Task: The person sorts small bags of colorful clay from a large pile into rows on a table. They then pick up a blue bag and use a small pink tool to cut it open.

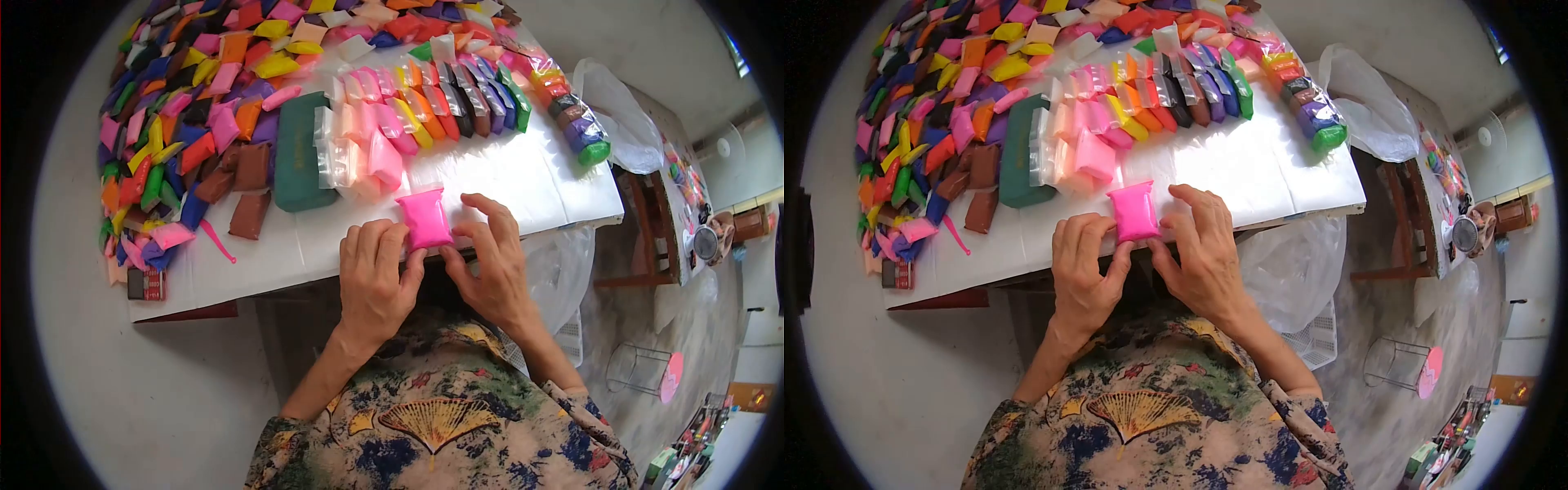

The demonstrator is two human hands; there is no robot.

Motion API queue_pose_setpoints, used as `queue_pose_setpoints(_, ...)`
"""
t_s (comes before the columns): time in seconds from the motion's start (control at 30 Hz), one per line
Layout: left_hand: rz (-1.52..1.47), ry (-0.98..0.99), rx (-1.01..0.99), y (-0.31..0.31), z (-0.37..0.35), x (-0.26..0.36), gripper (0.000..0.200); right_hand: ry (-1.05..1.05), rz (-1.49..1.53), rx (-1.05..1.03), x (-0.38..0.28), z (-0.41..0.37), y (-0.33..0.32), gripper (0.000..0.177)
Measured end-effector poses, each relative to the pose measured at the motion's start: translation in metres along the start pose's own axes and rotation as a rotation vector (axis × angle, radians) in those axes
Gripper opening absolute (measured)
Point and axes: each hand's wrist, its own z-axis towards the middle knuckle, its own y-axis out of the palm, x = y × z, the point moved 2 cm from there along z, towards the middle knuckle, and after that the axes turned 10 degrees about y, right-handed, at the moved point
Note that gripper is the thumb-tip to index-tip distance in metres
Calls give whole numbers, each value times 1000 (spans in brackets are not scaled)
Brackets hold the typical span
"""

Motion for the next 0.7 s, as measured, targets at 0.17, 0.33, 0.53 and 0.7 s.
queue_pose_setpoints(0.17,-26,49,-16,2,-4,-7,22,-99,-26,33,5,0,9,21)
queue_pose_setpoints(0.33,-54,106,-18,1,0,-9,17,-116,-45,27,3,3,8,19)
queue_pose_setpoints(0.53,-11,149,-9,9,-2,-2,17,-109,-73,70,0,-5,8,17)
queue_pose_setpoints(0.7,-68,213,94,6,-2,-4,21,118,333,8,-5,0,-6,19)
